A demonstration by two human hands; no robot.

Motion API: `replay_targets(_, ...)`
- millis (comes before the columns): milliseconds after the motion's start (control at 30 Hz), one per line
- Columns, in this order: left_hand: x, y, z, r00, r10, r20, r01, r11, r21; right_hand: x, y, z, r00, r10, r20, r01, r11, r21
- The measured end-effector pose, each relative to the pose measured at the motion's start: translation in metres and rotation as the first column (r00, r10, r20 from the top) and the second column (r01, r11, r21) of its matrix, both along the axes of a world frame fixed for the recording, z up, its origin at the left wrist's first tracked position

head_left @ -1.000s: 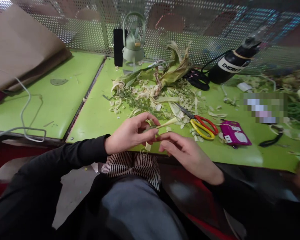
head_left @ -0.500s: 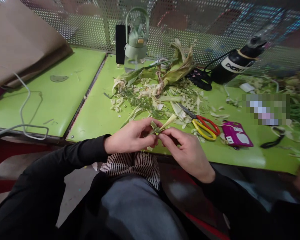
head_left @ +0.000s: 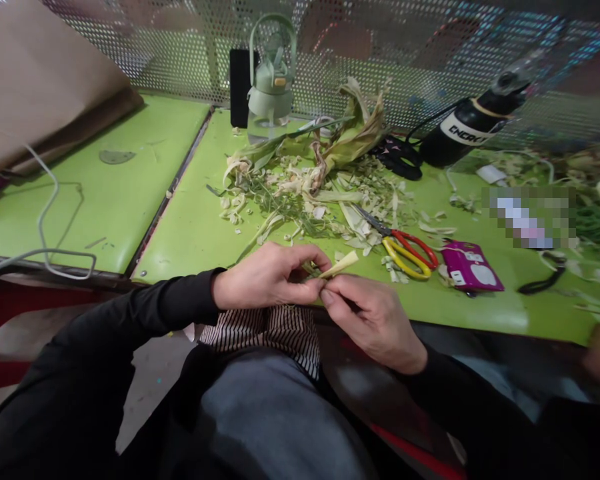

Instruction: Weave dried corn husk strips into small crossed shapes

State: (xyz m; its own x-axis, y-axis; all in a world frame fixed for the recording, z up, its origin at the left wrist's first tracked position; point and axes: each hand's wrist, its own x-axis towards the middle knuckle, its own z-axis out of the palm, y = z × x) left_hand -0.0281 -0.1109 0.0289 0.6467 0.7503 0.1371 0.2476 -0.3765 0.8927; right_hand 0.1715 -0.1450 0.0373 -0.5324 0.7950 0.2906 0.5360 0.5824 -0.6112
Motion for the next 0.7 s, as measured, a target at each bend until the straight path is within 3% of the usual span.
replay_targets(100,0.001,0.003,0.000,1.000,0.003,-0.018,-0.003,1.000,-0.016,0.001,0.001,-0.007,1.000,-0.006,-0.028,0.006,1.000,-0.018)
replay_targets(200,0.000,0.012,-0.003,0.997,-0.028,0.074,0.040,0.985,-0.170,0.003,0.007,-0.014,0.993,-0.073,-0.094,0.062,0.992,-0.111)
replay_targets(300,-0.004,0.027,-0.012,0.948,-0.176,0.266,0.273,0.877,-0.396,0.006,0.014,-0.018,0.969,-0.131,-0.210,0.081,0.970,-0.231)
replay_targets(367,-0.008,0.036,-0.020,0.901,-0.189,0.390,0.366,0.814,-0.451,0.008,0.018,-0.019,0.952,-0.153,-0.265,0.075,0.957,-0.282)
replay_targets(433,-0.009,0.043,-0.026,0.918,-0.155,0.365,0.310,0.855,-0.417,0.009,0.020,-0.018,0.943,-0.165,-0.288,0.073,0.949,-0.305)
replay_targets(533,-0.005,0.048,-0.028,0.979,-0.052,0.196,0.087,0.981,-0.172,0.009,0.025,-0.017,0.955,-0.154,-0.254,0.070,0.948,-0.311)
replay_targets(600,0.000,0.050,-0.025,0.983,0.026,0.184,-0.011,0.997,-0.081,0.009,0.030,-0.015,0.971,-0.143,-0.193,0.079,0.950,-0.303)
replay_targets(700,0.005,0.053,-0.021,0.966,0.002,0.259,0.057,0.973,-0.222,0.011,0.041,-0.013,0.984,-0.129,-0.121,0.087,0.949,-0.304)
